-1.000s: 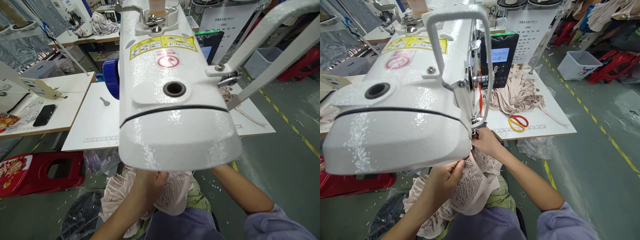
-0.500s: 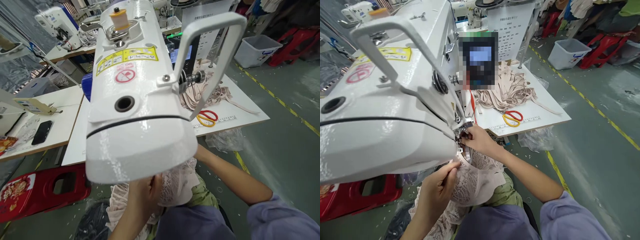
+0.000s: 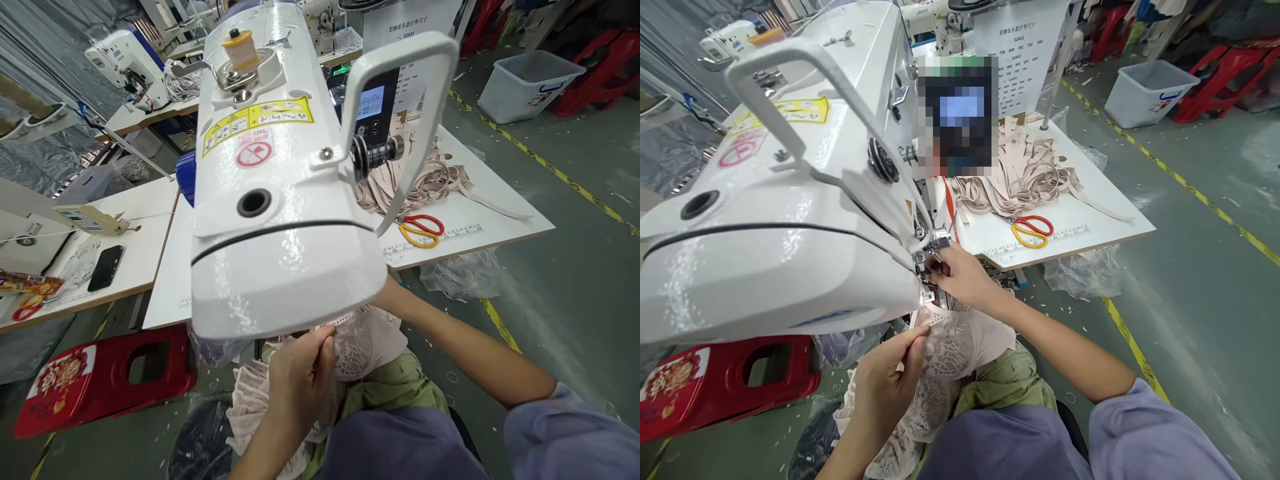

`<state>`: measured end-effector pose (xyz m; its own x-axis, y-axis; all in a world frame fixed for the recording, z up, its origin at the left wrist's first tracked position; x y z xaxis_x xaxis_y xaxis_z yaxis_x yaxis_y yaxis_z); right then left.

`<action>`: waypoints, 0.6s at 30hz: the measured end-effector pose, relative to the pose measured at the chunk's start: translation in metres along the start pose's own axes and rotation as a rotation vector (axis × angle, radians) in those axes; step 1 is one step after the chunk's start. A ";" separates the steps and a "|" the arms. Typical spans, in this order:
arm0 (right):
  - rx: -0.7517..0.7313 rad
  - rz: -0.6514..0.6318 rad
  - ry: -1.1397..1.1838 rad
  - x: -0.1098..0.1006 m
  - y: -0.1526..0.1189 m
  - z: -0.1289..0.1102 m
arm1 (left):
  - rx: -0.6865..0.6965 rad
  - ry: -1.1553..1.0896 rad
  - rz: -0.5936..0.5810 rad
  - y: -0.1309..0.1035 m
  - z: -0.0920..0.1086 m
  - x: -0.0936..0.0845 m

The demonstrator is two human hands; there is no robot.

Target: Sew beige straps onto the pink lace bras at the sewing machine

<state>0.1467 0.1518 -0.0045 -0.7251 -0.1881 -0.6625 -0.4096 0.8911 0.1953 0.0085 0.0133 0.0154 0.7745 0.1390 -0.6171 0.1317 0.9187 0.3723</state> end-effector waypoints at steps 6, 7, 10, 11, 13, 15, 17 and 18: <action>0.097 -0.046 -0.069 -0.008 -0.003 -0.007 | 0.043 0.010 -0.011 -0.002 -0.001 0.005; 0.099 -0.039 -0.064 -0.009 -0.003 -0.007 | 0.046 0.009 -0.011 -0.002 -0.001 0.006; 0.094 -0.012 -0.027 -0.009 -0.004 -0.006 | 0.053 0.003 -0.007 -0.003 0.000 0.008; 0.092 -0.003 -0.008 -0.009 -0.005 -0.005 | 0.048 -0.003 -0.004 -0.003 0.000 0.008; 0.082 0.019 0.032 -0.008 -0.006 -0.002 | 0.013 -0.024 -0.005 -0.004 -0.001 0.008; 0.058 0.037 0.063 -0.006 -0.006 0.001 | -0.062 -0.045 -0.013 -0.007 -0.004 0.007; 0.031 0.058 0.080 -0.004 -0.007 0.004 | -0.167 -0.053 -0.016 -0.012 -0.009 0.006; 0.019 0.067 0.086 -0.003 -0.007 0.005 | -0.206 -0.043 -0.001 -0.014 -0.012 0.005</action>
<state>0.1544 0.1483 -0.0071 -0.7959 -0.1619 -0.5834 -0.3483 0.9106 0.2225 0.0032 0.0054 -0.0014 0.8009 0.1264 -0.5853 0.0063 0.9756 0.2193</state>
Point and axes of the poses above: each hand's wrist, its own y-axis towards the middle knuckle, its own x-axis out of the palm, z = x × y, the point moved 3 cm from there along y, towards the middle knuckle, and after that the axes turned 15 degrees about -y, right-handed, at the moved point
